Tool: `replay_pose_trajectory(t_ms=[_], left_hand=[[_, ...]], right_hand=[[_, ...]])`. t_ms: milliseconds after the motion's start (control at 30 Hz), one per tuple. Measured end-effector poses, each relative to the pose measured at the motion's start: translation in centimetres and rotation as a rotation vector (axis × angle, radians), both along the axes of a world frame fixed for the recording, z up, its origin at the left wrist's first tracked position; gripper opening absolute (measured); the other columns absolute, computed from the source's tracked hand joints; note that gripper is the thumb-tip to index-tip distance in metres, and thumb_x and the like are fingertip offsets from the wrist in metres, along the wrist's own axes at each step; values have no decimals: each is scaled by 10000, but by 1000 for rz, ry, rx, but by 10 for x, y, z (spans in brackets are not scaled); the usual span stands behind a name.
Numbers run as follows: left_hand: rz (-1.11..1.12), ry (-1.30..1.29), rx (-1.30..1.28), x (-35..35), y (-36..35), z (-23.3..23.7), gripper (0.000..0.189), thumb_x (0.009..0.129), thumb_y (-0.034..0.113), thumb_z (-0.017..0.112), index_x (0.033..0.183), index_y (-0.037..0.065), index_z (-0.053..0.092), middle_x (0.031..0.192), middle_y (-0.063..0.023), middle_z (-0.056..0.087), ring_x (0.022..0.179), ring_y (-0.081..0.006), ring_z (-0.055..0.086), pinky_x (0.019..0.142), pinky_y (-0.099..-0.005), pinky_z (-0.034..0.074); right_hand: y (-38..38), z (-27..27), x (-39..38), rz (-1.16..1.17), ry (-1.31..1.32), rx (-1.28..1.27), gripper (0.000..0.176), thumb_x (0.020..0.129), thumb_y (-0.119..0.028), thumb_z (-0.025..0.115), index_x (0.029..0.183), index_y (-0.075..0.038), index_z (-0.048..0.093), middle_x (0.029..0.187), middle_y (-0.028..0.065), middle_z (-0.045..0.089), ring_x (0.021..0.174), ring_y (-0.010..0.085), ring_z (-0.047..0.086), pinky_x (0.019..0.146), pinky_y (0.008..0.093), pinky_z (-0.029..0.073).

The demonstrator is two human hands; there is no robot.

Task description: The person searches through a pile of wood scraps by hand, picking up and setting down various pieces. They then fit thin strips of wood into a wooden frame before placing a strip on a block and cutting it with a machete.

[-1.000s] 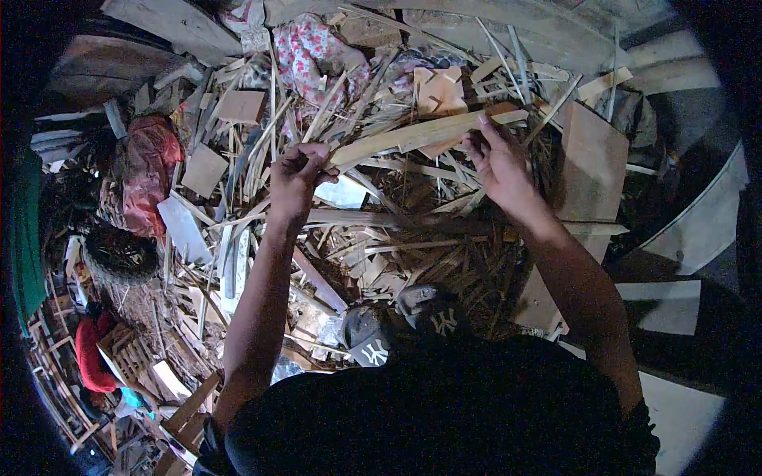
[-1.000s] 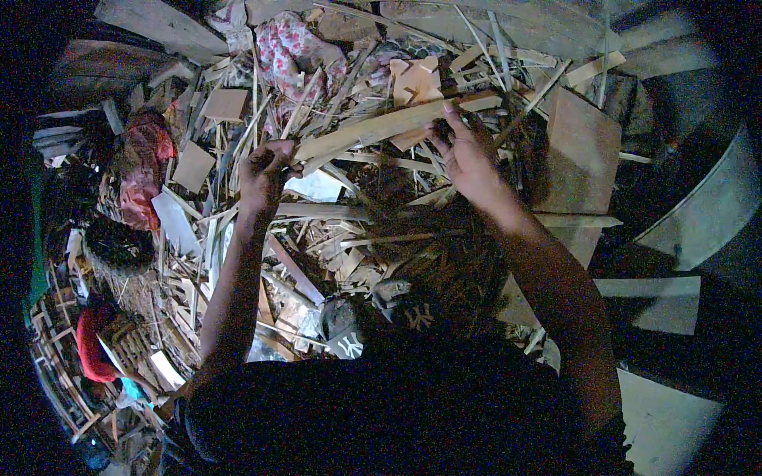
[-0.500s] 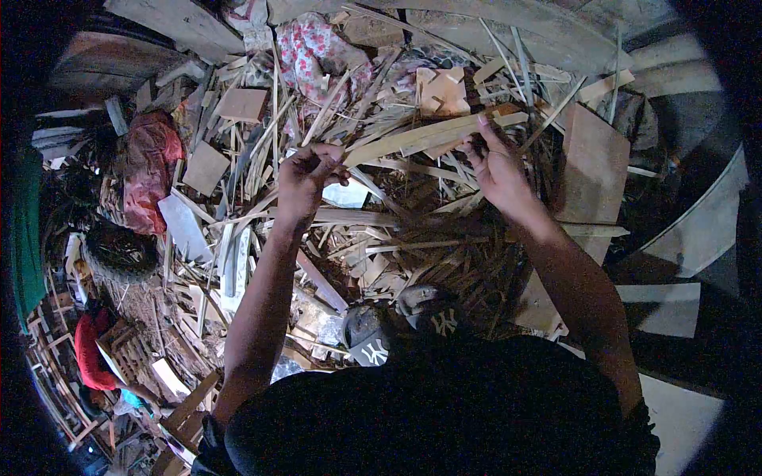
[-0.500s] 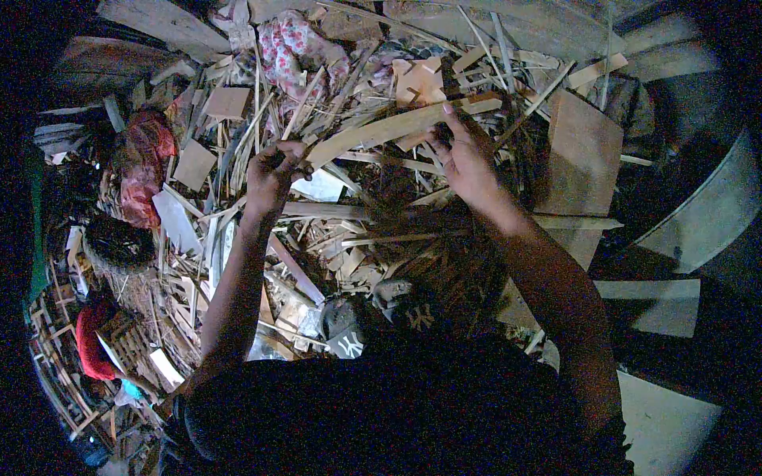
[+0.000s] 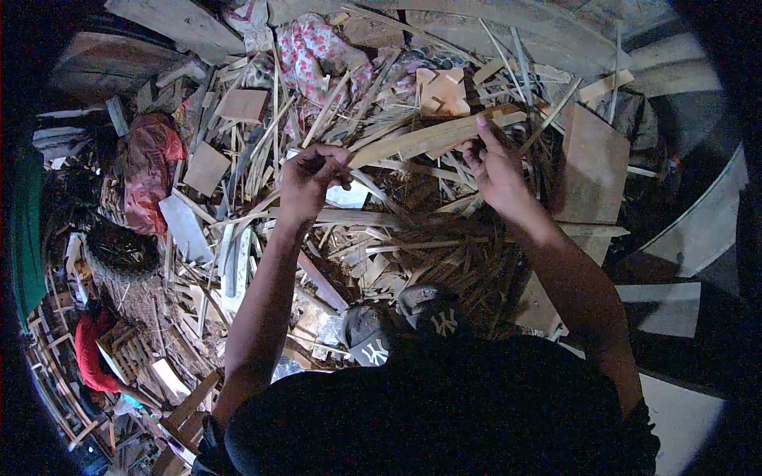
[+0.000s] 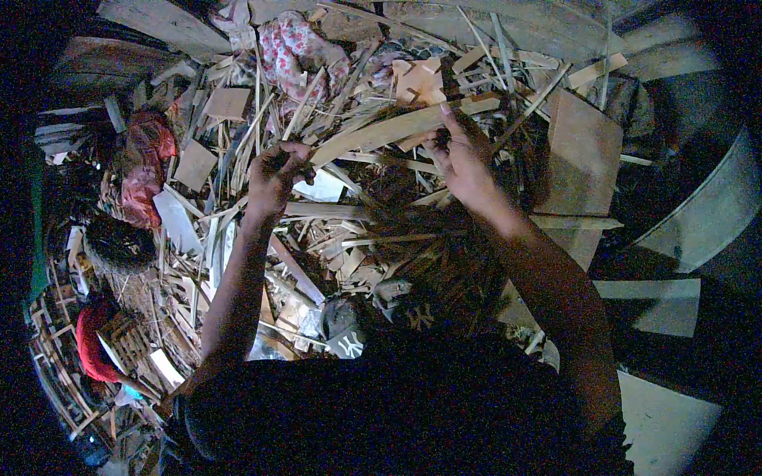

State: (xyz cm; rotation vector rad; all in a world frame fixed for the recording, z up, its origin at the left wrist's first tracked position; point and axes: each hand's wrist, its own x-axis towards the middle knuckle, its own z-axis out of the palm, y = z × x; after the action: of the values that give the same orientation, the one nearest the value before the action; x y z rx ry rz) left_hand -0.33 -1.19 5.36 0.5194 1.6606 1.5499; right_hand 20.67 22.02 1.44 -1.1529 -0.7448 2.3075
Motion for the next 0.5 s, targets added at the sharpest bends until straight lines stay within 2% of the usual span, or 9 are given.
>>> replay_pose_trajectory(t_ms=[100,233,267,300,333,400,433,500], left_hand=[[-10,0,-20,3,1,6,191,946,139,667,1026,-34,649,813,-99,678,697,-167,651,642,-311,537],[-80,4,-25,1,0,2,200,938,143,681,1055,-18,658,863,-93,687,731,-163,655,662,-316,550],[-81,4,-26,2,0,1,200,938,143,681,1055,-18,658,863,-93,687,731,-163,655,662,-316,550],[-115,-34,-46,6,1,3,209,937,138,683,1079,-14,660,901,-90,690,761,-164,659,690,-321,557],[-150,-71,-66,8,1,4,221,935,133,684,1103,-10,662,940,-87,693,790,-165,663,717,-325,565],[-161,-77,-73,9,0,0,233,934,127,685,1120,-10,660,969,-83,692,814,-166,664,743,-327,568],[-172,-84,-79,10,0,-2,246,933,122,685,1138,-10,658,998,-80,691,839,-168,665,769,-329,570],[-183,-84,-69,8,-1,-4,244,935,123,683,1137,-12,657,991,-76,691,839,-168,666,770,-327,567]], right_hand=[[-4,15,-2,-39,-33,-15,246,922,-302,717,1026,-104,614,863,10,605,743,103,595,626,216,526],[-3,-11,10,27,33,120,240,920,-297,720,1034,-110,621,867,11,609,756,106,595,670,220,540],[-2,-20,15,126,133,269,324,924,-105,612,1238,-87,537,1084,46,565,902,154,597,765,218,537],[-1,-29,21,225,234,418,539,928,87,504,1442,-64,454,1301,81,520,1049,201,599,861,216,534],[4,-38,24,225,234,418,539,928,87,504,1442,-64,454,1301,81,520,1049,201,599,861,216,534],[13,-47,24,601,-379,1228,685,835,219,433,1478,-7,373,1493,140,398,1228,253,533,996,296,492],[12,-46,24,601,-379,1228,685,835,219,433,1478,-7,373,1493,140,398,1228,253,533,996,296,492],[9,-42,24,514,-241,1140,680,815,222,473,1464,58,350,1514,218,379,1326,286,469,1078,326,425]])
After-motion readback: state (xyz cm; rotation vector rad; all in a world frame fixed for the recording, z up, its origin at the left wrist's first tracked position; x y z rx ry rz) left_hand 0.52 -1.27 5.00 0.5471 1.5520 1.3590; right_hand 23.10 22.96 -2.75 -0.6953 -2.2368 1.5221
